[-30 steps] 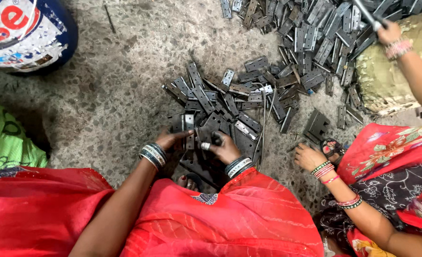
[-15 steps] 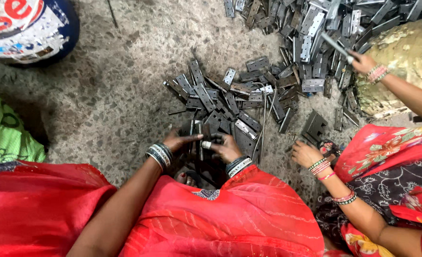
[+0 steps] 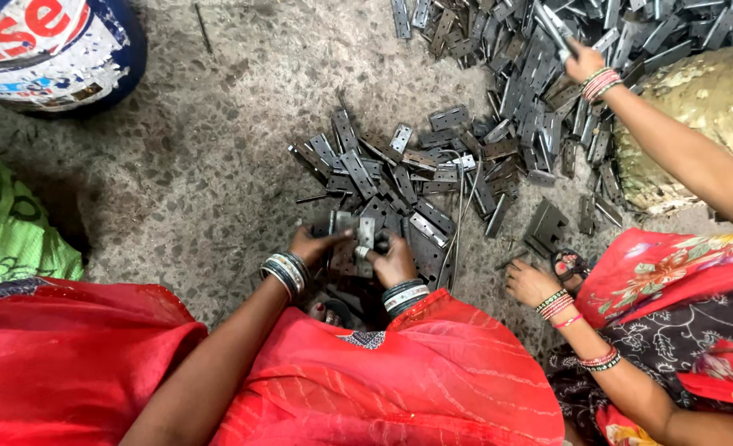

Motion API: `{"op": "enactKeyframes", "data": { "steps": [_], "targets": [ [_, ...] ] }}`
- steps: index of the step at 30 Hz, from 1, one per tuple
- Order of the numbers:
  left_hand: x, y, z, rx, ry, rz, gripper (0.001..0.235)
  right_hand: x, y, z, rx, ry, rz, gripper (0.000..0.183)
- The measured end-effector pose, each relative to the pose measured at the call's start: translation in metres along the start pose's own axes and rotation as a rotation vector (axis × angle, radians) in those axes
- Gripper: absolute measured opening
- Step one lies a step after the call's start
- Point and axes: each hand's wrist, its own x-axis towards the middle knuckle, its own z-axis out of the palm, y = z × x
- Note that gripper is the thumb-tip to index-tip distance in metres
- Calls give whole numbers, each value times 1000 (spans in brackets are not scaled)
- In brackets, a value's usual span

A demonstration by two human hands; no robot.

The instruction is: The person picks up metal hinge plates from a pile on the floor and inserts them into slots on a metal base plate, occasionally using a metal rod to align them.

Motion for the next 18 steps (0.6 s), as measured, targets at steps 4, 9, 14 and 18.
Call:
{"op": "enactKeyframes", "data": {
  "steps": [4, 9, 14, 18],
  "targets": [
    [-15, 22, -7, -252, 93, -296, 99, -2, 6, -7, -30, 165, -112, 53],
    [-7, 10, -14, -363, -269, -251, 94, -1, 9, 32, 61, -55, -66, 49],
    [5, -2, -32, 214, 125, -206, 68, -6, 18, 57, 10, -107, -79, 51],
    [-19, 25, -18, -206, 166, -230, 64, -14, 32, 55, -88, 208, -184, 58]
  ]
}}
